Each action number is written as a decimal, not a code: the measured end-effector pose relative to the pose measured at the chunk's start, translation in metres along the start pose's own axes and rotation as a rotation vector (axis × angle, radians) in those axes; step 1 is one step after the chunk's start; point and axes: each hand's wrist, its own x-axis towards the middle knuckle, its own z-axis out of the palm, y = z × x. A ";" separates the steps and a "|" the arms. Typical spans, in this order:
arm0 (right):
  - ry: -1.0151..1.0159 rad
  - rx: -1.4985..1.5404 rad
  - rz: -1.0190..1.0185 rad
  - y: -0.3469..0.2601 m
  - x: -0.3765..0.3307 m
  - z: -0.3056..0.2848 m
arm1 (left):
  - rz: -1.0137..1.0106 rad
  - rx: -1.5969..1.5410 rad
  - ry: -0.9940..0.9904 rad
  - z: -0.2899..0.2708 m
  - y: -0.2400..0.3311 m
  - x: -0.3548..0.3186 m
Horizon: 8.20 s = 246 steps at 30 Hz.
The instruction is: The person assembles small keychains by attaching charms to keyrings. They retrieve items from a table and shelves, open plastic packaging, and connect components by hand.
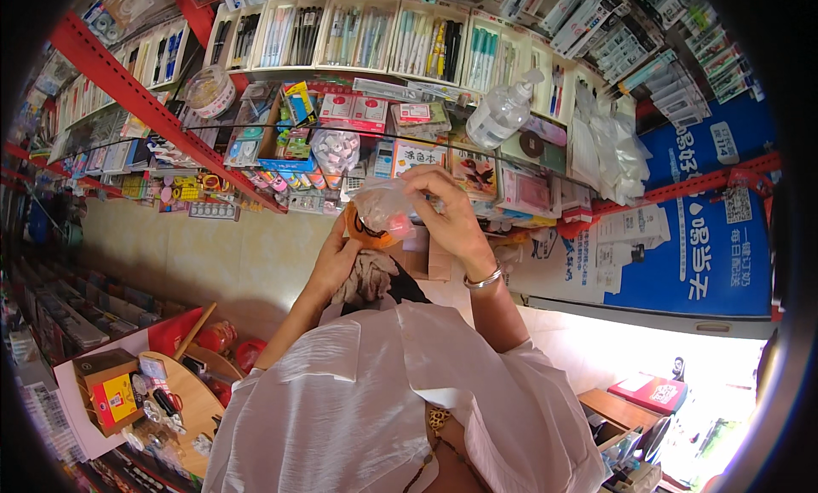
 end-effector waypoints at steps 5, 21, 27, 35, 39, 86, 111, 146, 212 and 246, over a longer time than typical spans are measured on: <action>-0.092 0.001 -0.052 -0.013 -0.007 -0.009 | 0.060 -0.023 0.030 0.000 -0.001 -0.002; 0.060 0.881 0.084 -0.055 0.035 -0.007 | 0.067 -0.052 -0.075 -0.003 -0.012 0.001; 0.089 0.962 0.079 -0.045 0.037 0.009 | 0.045 0.031 -0.031 -0.005 -0.009 0.000; 0.194 0.829 0.121 0.010 0.009 -0.014 | 0.042 -0.010 0.042 -0.019 0.014 -0.007; 0.220 0.740 0.144 0.023 -0.002 -0.019 | 0.065 -0.021 0.068 -0.022 0.010 -0.002; -0.805 -0.377 -0.672 -0.023 -0.023 0.142 | -0.053 0.152 0.719 -0.031 -0.007 -0.138; -0.974 -0.080 0.027 -0.073 -0.075 0.347 | 0.284 -0.388 2.014 -0.355 -0.172 -0.417; -1.138 0.227 -0.684 -0.201 -0.129 0.483 | 0.696 -1.348 1.160 -0.232 -0.013 -0.377; -2.040 0.560 -0.662 -0.227 -0.089 0.780 | 0.051 -0.786 2.315 -0.381 -0.060 -0.478; -1.852 0.294 -0.881 -0.275 -0.140 0.750 | 0.267 -0.723 2.170 -0.357 -0.057 -0.475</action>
